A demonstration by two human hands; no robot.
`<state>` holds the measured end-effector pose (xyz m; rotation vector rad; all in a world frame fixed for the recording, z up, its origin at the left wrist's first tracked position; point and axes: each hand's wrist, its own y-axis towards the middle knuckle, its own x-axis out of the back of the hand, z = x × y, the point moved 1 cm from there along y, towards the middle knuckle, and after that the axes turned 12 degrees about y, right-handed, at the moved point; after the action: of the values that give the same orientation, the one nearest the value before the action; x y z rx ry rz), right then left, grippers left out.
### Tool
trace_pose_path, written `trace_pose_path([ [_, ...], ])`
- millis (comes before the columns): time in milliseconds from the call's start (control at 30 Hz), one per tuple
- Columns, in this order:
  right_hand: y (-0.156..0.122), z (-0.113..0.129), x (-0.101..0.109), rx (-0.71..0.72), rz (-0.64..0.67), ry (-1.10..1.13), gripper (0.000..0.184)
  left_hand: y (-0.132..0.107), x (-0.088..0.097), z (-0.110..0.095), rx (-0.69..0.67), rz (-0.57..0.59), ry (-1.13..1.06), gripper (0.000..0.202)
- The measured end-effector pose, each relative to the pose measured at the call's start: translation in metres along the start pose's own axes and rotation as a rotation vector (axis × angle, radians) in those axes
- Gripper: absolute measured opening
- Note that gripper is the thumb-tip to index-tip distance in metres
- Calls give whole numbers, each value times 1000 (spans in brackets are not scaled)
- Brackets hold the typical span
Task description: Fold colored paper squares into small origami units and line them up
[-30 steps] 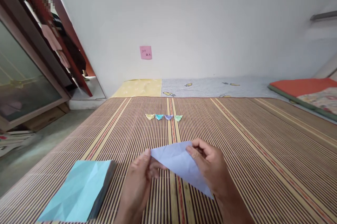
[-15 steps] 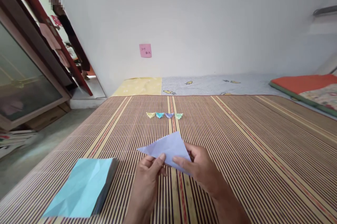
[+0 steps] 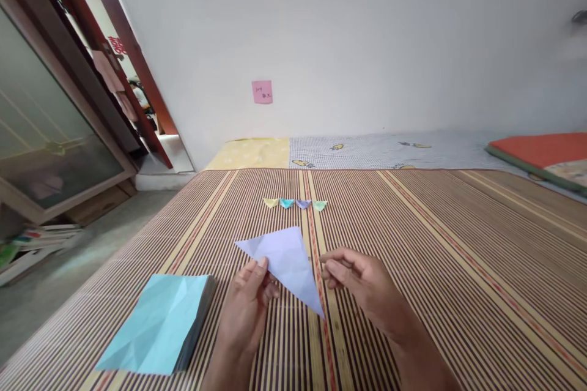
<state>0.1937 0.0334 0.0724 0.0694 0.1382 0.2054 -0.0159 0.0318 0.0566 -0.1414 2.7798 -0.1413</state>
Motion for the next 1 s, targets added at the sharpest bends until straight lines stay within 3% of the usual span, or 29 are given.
trace_pose_path([
  [133, 1, 2, -16, 11, 52, 119, 27, -5, -13, 9, 45, 193, 58, 33],
  [267, 0, 2, -21, -23, 52, 184, 25, -5, -14, 12, 73, 253, 97, 29],
  [333, -1, 1, -22, -1, -22, 119, 23, -6, -13, 9, 59, 258, 105, 30],
  [433, -3, 1, -25, 155, -264, -152, 24, -13, -18, 6, 5, 314, 116, 67],
  [500, -5, 2, -29, 278, -344, -316, 24, -17, -23, 6, -25, 374, 134, 82],
  [567, -6, 2, -32, 318, -299, -366, 20, -19, -27, 8, -29, 324, 152, 67],
  [633, -7, 3, -32, 263, -219, -321, 21, -16, -26, 10, -4, 148, 126, 45],
  [700, -8, 6, -28, 176, -149, -216, 24, -12, -22, 11, 26, 5, 63, 37],
  [833, -7, 9, -16, 79, -81, -50, 27, -7, -15, 4, 36, 17, 21, 34],
  [1000, -5, 3, -6, 49, -165, 17, 24, -9, -10, 0, -59, 43, 122, 39],
])
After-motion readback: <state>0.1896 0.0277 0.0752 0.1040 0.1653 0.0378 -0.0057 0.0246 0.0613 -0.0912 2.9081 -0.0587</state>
